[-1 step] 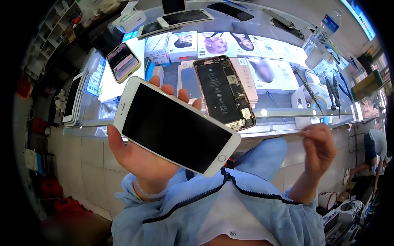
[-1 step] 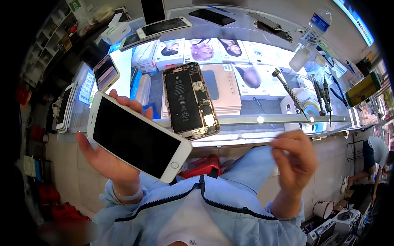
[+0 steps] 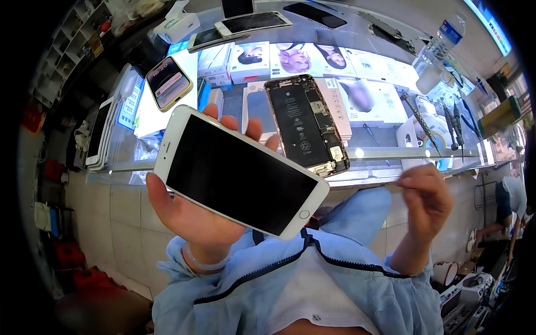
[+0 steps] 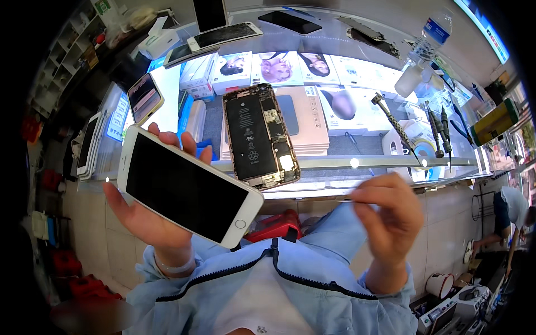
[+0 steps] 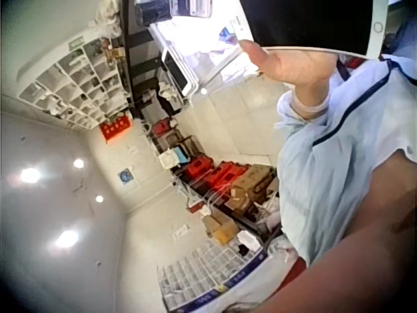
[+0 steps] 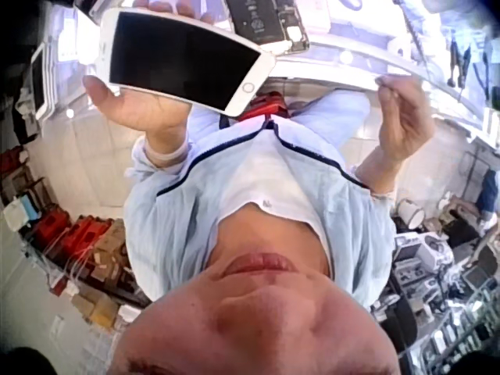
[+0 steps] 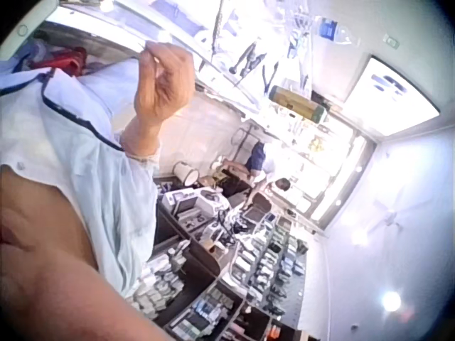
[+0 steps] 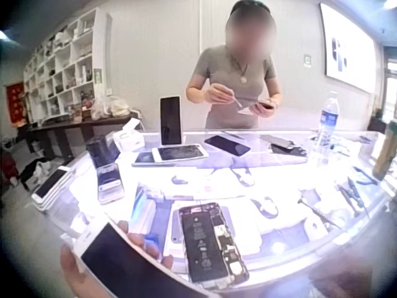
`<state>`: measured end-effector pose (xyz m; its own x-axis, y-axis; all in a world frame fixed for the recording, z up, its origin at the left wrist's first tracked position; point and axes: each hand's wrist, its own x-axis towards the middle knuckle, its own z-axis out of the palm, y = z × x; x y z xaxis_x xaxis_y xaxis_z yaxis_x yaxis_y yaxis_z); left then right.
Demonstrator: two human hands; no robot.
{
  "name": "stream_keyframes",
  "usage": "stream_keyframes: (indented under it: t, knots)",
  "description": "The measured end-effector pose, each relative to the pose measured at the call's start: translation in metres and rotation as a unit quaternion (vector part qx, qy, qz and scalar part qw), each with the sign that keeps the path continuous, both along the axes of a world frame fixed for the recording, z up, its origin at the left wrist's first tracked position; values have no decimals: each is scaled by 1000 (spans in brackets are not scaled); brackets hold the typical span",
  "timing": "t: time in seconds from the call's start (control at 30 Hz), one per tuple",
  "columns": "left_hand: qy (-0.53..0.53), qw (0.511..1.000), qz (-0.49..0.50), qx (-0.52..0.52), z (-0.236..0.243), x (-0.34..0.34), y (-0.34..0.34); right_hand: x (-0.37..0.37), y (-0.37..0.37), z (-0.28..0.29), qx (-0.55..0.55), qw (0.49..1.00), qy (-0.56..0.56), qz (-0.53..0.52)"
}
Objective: The person disassembles a smartphone, removes the battery, and replaces the screen assembly. They use a screwdriver to remove screws, pry open the device, and connect internal components before reassembling the phone and placing it on a shelf.
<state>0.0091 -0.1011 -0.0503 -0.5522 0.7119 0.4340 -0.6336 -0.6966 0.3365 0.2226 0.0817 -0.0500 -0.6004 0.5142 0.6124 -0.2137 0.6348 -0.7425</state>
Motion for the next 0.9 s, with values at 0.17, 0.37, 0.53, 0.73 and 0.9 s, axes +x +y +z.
stream_keyframes:
  t: [0.17, 0.37, 0.53, 0.73, 0.9]
  knots:
    - [61, 996, -31, 59, -9, -1, -4, -53, -32, 18, -5, 996, -15, 85]
    - [81, 994, -24, 73, -12, -5, -6, -65, -39, 16, 52, 994, -33, 94]
    - [77, 994, -33, 74, -14, -8, -6, -64, -44, 11, 8, 996, -23, 81]
    - [66, 995, -27, 66, -11, -4, -6, -64, -42, 9, 6, 995, -45, 89]
    - [89, 993, -21, 69, -11, -4, -4, -61, -41, 12, 15, 996, -59, 71]
